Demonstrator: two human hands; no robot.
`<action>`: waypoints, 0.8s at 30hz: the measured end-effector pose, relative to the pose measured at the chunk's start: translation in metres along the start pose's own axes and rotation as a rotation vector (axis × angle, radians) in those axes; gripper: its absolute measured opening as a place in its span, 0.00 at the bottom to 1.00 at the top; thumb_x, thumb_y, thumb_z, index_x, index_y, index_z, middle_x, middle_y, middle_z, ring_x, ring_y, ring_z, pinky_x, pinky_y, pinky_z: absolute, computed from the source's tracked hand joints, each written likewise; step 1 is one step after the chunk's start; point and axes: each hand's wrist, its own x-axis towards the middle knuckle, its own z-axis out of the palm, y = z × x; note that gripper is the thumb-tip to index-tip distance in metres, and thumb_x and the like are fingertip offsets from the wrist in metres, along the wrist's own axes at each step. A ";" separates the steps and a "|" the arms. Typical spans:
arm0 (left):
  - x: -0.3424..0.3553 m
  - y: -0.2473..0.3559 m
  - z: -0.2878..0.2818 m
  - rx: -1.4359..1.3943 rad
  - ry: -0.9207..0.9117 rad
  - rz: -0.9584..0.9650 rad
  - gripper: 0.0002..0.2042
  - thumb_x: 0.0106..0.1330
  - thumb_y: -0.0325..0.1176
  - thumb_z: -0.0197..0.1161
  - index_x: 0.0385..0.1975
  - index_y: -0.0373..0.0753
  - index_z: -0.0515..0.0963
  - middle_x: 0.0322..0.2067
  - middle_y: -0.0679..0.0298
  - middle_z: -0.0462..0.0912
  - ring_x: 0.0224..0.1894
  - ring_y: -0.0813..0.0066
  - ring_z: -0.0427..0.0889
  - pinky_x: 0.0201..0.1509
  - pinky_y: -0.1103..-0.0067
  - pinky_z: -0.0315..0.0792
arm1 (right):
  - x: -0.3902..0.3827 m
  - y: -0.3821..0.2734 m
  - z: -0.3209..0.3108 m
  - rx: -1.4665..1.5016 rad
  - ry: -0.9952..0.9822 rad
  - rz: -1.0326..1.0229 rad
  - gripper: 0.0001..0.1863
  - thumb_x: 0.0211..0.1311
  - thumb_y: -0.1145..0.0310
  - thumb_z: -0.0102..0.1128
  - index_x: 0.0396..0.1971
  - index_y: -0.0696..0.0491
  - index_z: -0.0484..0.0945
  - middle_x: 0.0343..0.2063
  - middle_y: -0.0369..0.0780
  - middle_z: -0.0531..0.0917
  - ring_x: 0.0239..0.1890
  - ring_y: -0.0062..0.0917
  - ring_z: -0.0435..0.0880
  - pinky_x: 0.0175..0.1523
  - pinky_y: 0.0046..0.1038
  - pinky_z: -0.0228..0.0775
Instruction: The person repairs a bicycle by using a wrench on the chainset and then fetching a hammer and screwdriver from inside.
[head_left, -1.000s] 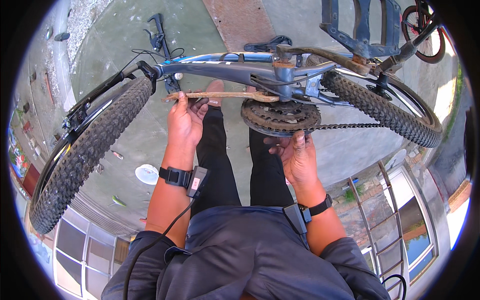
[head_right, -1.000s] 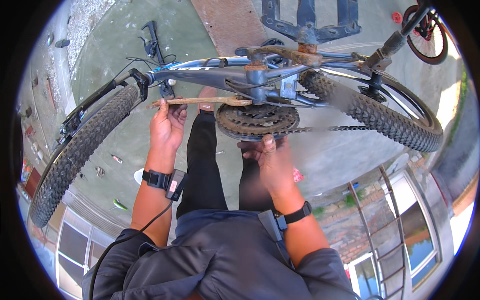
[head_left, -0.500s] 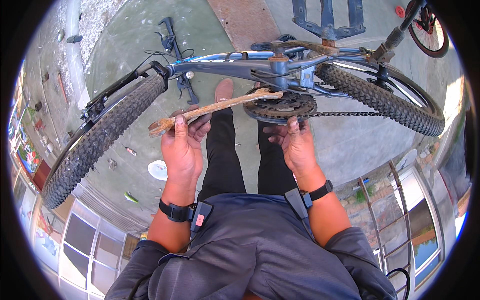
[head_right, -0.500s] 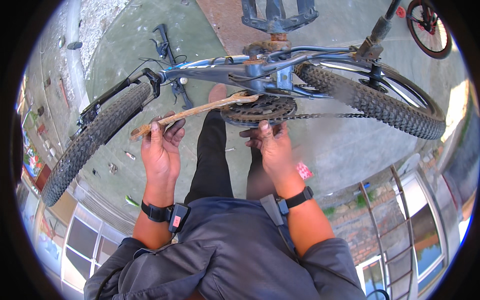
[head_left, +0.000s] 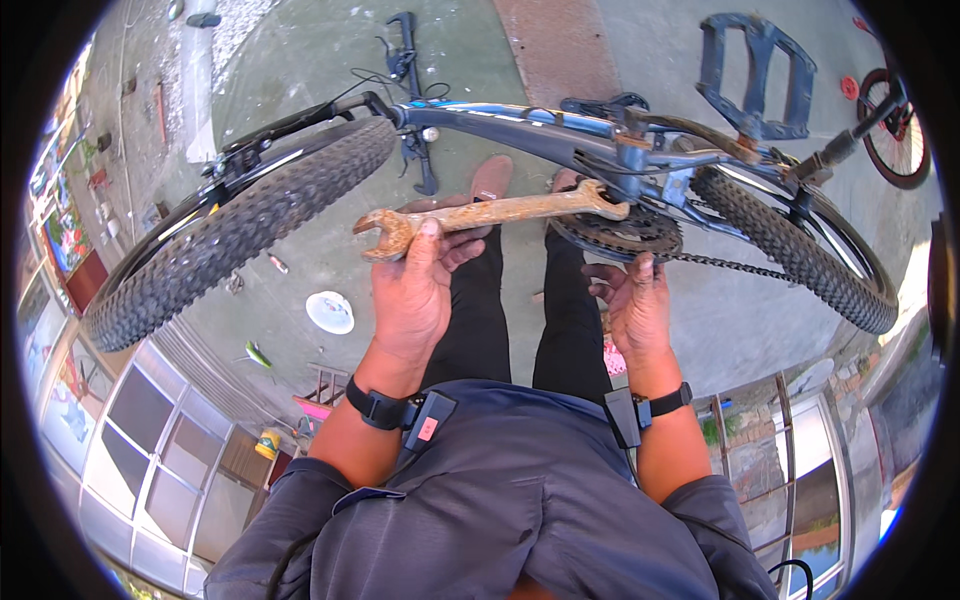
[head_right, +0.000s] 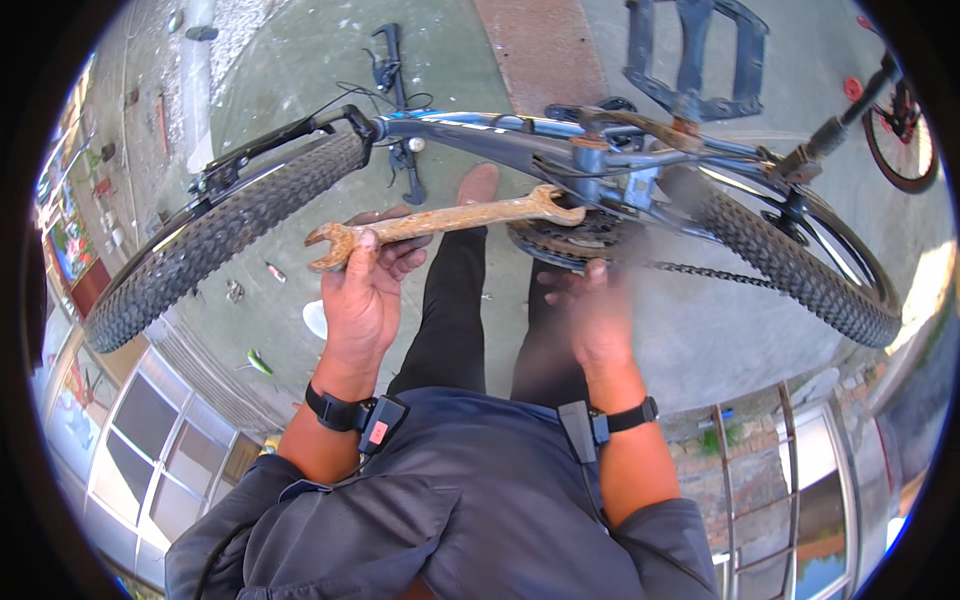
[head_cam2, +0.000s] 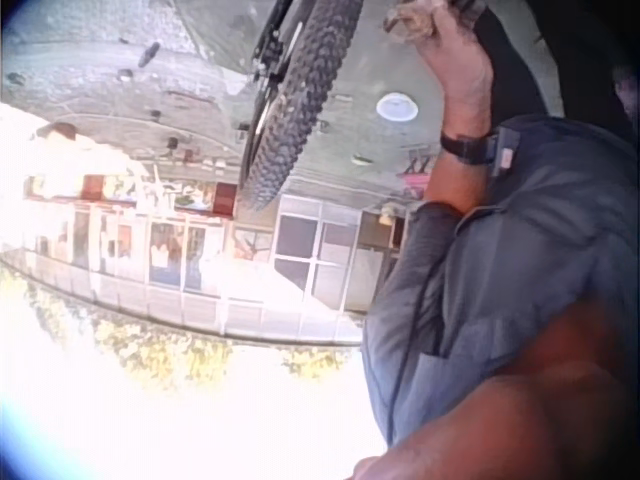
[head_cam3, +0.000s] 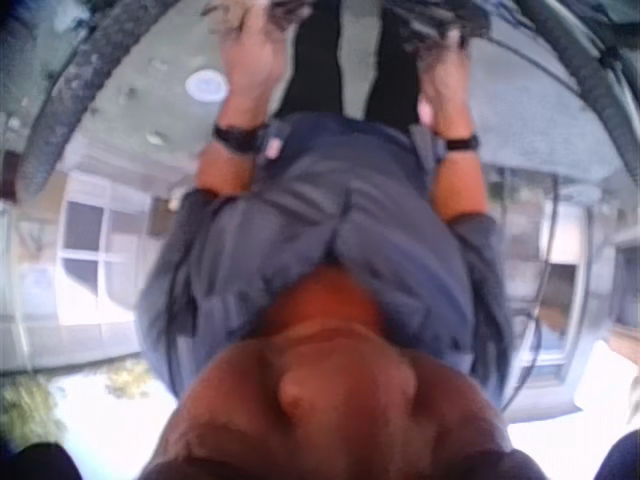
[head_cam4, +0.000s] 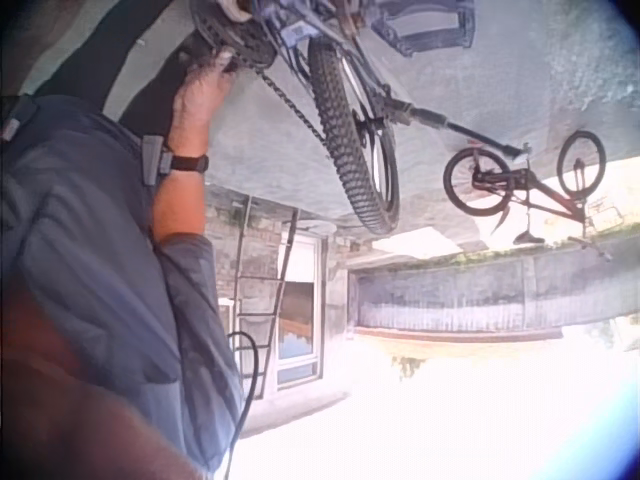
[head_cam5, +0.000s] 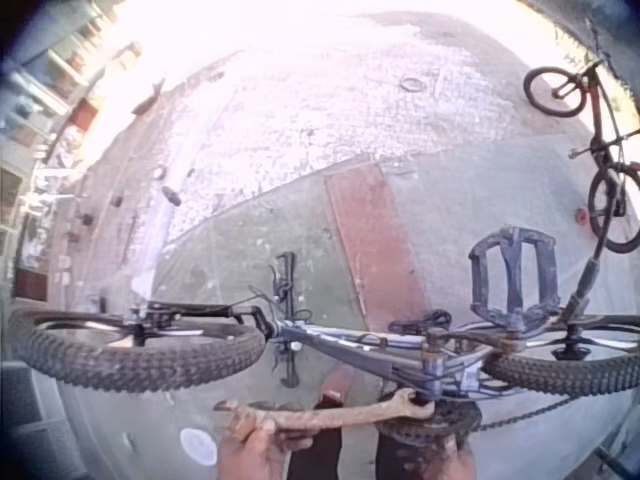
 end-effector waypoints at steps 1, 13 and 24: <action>-0.003 0.005 0.000 0.002 -0.001 -0.001 0.13 0.71 0.33 0.50 0.52 0.37 0.67 0.50 0.50 0.76 0.47 0.59 0.81 0.47 0.70 0.78 | -0.002 -0.003 0.002 -0.005 -0.002 -0.004 0.30 0.62 0.46 0.57 0.55 0.49 0.62 0.50 0.42 0.76 0.42 0.37 0.82 0.37 0.29 0.75; -0.013 0.038 -0.006 0.013 -0.189 -0.079 0.17 0.70 0.34 0.52 0.55 0.36 0.66 0.50 0.47 0.76 0.44 0.60 0.82 0.40 0.75 0.78 | -0.024 -0.031 0.002 0.133 -0.117 0.190 0.32 0.67 0.39 0.42 0.54 0.54 0.67 0.44 0.44 0.80 0.38 0.33 0.84 0.32 0.29 0.79; -0.009 0.031 0.001 -0.038 -0.213 -0.246 0.19 0.70 0.37 0.52 0.57 0.36 0.65 0.48 0.49 0.78 0.44 0.67 0.82 0.38 0.79 0.76 | -0.057 -0.058 0.004 -0.083 -0.271 0.218 0.19 0.62 0.63 0.62 0.47 0.60 0.72 0.34 0.46 0.83 0.32 0.39 0.86 0.37 0.35 0.81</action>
